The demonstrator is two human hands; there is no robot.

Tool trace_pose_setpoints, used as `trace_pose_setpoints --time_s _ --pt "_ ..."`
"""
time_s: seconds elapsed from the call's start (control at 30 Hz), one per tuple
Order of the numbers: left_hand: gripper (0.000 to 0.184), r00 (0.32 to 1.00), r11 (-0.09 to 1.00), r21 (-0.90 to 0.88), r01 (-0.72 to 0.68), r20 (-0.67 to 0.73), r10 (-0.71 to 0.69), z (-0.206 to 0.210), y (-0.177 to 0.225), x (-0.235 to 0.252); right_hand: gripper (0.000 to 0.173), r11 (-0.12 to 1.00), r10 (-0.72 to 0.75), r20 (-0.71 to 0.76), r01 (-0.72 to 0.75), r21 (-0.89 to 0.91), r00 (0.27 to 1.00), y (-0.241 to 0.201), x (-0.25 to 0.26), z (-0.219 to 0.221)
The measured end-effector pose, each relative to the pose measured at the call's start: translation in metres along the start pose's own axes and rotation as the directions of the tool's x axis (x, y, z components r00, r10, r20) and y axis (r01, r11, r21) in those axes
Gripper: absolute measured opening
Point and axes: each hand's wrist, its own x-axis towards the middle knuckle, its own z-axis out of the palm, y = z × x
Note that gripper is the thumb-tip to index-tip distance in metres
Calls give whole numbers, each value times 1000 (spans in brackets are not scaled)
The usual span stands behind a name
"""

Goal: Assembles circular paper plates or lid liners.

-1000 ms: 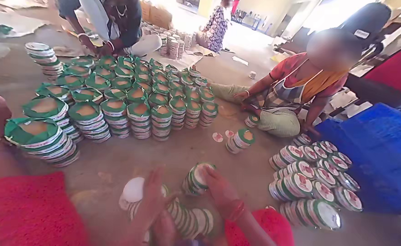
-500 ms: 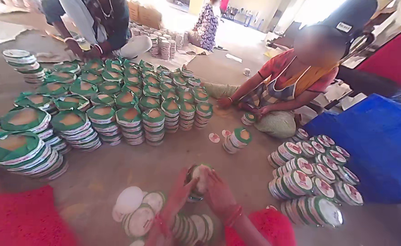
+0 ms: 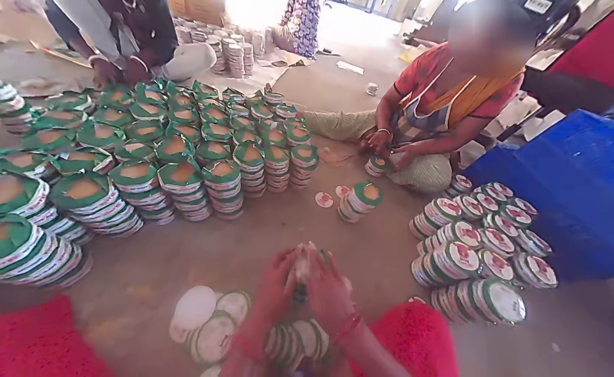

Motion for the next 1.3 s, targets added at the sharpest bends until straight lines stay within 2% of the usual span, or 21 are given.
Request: trace_pose_setpoints --time_s 0.13,0.2,0.27,0.33,0.43,0.5,0.57,0.63,0.73,0.8,0.87,0.97,1.0,1.03,1.07,1.1,1.17,1.2,1.23,1.27,1.3 --pt "52 998 991 117 -60 -20 63 0 2 3 57 991 74 103 -85 106 992 1 2 -7" --pt "56 998 987 152 -60 12 58 -3 1 4 62 957 93 167 -135 257 982 7 4 -16" --pt "72 998 980 194 -47 46 38 -10 4 4 62 894 126 -8 -110 435 992 18 1 -15" --pt "104 997 977 215 -1 78 -16 -18 13 3 59 816 249 -104 -151 559 963 23 -7 -16" --pt "135 994 952 305 -4 104 -29 -19 25 7 61 653 375 38 -293 698 926 24 -17 -16" --pt "137 988 947 319 26 135 -72 -18 29 13 60 572 383 146 -358 738 912 22 -19 -12" --pt "137 998 973 231 18 61 -33 -14 23 14 60 487 369 149 -328 810 917 19 -20 -11" --pt "136 998 992 125 -29 -57 37 -12 17 7 62 291 432 108 -251 923 896 17 -21 -10" --pt "134 972 995 33 -91 -214 96 -16 32 -12 66 -91 523 141 -110 990 840 3 -21 -18" --pt "135 950 988 28 -151 -273 153 -16 50 -23 80 -405 428 267 -81 911 863 -13 -20 -30" --pt "136 945 978 78 -191 -255 205 -16 65 -28 90 -658 262 379 -124 743 887 -26 -13 -42" --pt "139 961 986 35 -161 -222 165 -34 72 -31 88 -806 74 422 -195 559 904 -18 5 -46" --pt "135 957 989 -17 -147 -254 138 -45 66 -35 85 -785 84 434 -208 583 897 -12 11 -49" --pt "130 952 990 -67 -126 -289 102 -56 56 -41 81 -722 159 434 -195 664 887 -4 18 -55" --pt "123 945 990 -103 -94 -321 56 -67 44 -47 75 -615 275 419 -177 769 865 6 27 -63" --pt "118 933 989 -129 -66 -360 15 -78 32 -53 65 -450 400 368 -170 877 839 20 38 -70" --pt "110 907 991 -135 26 -414 -80 -96 17 -64 47 58 609 196 -290 955 768 53 60 -74" --pt "103 894 982 -158 106 -418 -164 -102 16 -68 46 340 624 92 -376 862 776 74 69 -69" --pt "91 881 959 -207 194 -394 -263 -105 15 -71 52 603 584 14 -446 661 812 98 75 -59" --pt "76 860 928 -244 283 -364 -358 -106 16 -72 62 786 522 -4 -479 391 853 121 78 -48" --pt "69 838 916 -236 324 -379 -393 -107 13 -72 70 866 484 26 -482 134 875 140 76 -31"
